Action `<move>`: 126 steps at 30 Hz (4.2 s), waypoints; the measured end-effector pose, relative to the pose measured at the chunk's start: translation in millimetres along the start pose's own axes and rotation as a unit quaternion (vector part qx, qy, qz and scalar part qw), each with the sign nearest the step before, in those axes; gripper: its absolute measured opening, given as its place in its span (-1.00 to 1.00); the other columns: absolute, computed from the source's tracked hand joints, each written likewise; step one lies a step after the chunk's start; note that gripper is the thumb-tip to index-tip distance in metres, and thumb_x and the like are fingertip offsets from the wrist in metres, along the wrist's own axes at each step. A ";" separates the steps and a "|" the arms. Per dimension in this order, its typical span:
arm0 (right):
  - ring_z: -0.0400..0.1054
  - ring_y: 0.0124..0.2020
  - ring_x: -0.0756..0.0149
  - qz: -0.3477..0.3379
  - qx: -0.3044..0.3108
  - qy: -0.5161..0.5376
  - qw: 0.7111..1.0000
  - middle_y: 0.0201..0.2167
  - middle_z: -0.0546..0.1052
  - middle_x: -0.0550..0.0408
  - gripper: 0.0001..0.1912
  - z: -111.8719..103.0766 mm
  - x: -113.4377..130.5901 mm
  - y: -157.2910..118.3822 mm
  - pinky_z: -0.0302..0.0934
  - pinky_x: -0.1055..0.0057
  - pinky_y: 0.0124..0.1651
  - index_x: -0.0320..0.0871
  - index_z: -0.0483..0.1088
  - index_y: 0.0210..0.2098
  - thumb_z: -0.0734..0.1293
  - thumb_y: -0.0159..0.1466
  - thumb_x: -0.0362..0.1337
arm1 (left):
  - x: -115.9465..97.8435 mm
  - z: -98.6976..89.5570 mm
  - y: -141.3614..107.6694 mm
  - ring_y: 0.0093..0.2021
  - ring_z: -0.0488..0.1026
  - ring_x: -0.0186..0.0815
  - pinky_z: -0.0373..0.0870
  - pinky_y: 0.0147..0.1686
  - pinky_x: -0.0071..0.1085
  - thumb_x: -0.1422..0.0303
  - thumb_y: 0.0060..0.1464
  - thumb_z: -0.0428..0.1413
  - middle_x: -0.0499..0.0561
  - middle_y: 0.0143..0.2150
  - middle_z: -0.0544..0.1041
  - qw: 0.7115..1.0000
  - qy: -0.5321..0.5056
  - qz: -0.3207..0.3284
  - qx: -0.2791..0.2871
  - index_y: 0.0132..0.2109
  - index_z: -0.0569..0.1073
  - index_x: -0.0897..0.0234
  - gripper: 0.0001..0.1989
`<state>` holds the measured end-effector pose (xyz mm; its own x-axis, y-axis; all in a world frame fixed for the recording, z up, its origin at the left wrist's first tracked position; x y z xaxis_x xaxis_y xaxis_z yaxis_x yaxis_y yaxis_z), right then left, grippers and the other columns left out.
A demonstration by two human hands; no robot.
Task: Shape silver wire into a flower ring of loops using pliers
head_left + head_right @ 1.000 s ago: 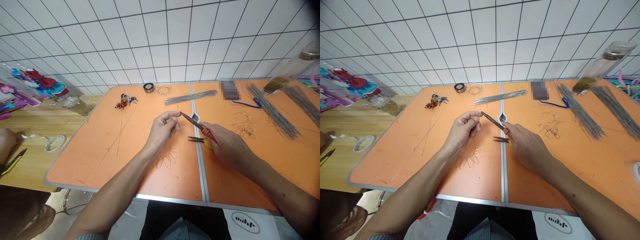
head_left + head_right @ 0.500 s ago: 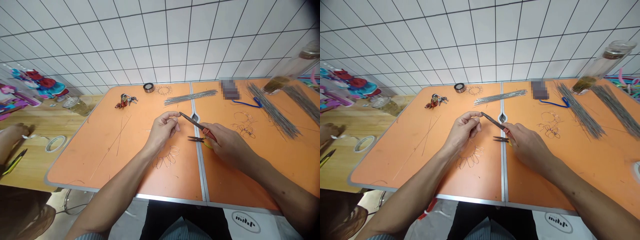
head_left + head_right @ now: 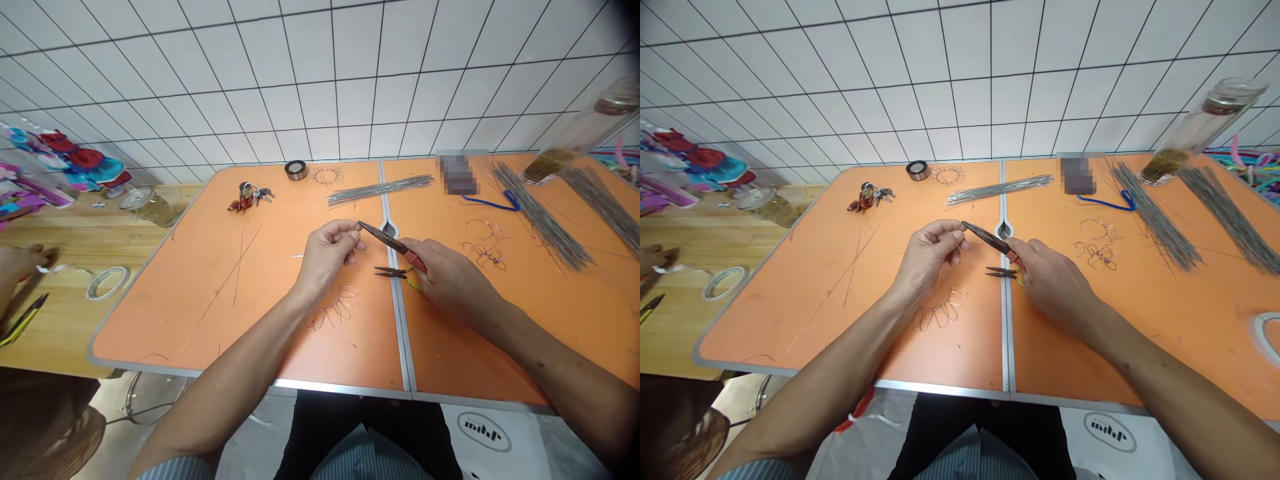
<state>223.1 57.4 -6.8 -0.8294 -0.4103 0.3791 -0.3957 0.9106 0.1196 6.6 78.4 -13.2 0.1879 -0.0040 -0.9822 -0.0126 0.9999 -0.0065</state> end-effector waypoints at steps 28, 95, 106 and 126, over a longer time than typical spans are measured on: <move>0.31 -0.42 0.27 0.090 0.169 0.303 0.933 -0.36 0.48 0.09 -0.68 0.4 12.0 -9.0 0.21 0.31 -0.39 -0.06 0.41 -0.24 0.25 0.55 0.00 | -6.1 -7.9 3.1 -0.59 0.41 -0.47 0.27 -0.55 -0.48 0.27 0.12 0.40 -0.05 -0.42 0.64 0.999 -0.043 -0.007 -0.025 -0.19 0.63 0.29 -0.80; 0.19 -0.47 0.33 0.110 0.177 0.209 0.955 -0.52 0.32 0.23 -0.53 12.7 2.0 -4.5 0.04 0.33 -0.36 -0.05 0.40 -0.35 0.32 0.48 0.17 | -16.2 -8.9 -4.3 -0.52 0.46 -0.43 0.40 -0.44 -0.46 0.32 0.13 0.35 -0.01 -0.44 0.64 0.997 0.057 0.034 -0.036 -0.29 0.64 0.31 -0.87; 0.28 -0.44 0.26 0.063 0.076 0.118 0.988 -0.53 0.40 0.19 -0.58 3.6 1.9 3.6 0.05 0.30 -0.33 -0.02 0.34 -0.39 0.27 0.54 0.05 | -29.1 -8.4 -6.0 -0.52 0.42 -0.42 0.35 -0.47 -0.45 0.35 0.19 0.31 0.00 -0.40 0.67 0.995 0.088 0.039 -0.024 -0.24 0.65 0.28 -0.92; 0.32 -0.40 0.18 0.056 0.097 0.114 0.987 -0.47 0.46 0.12 -0.55 4.8 1.6 4.7 0.05 0.25 -0.28 -0.01 0.22 -0.39 0.21 0.57 0.06 | -46.5 -12.7 -12.2 -0.44 0.46 -0.37 0.39 -0.40 -0.40 0.40 0.27 0.27 0.00 -0.35 0.69 0.979 0.130 0.134 -0.080 -0.22 0.70 0.22 -0.90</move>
<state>218.1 60.7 -10.1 -0.7710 -0.2664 0.5785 -0.3933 0.9136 -0.1035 -14.5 66.3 30.2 -0.1001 0.2343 -0.9670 -0.1844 0.9507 0.2494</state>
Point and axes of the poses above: each hand's wrist, its own y-axis towards the middle knuckle, its own z-axis out of the palm, x = y × z, the point moved 8 cm from there along y, towards the middle knuckle
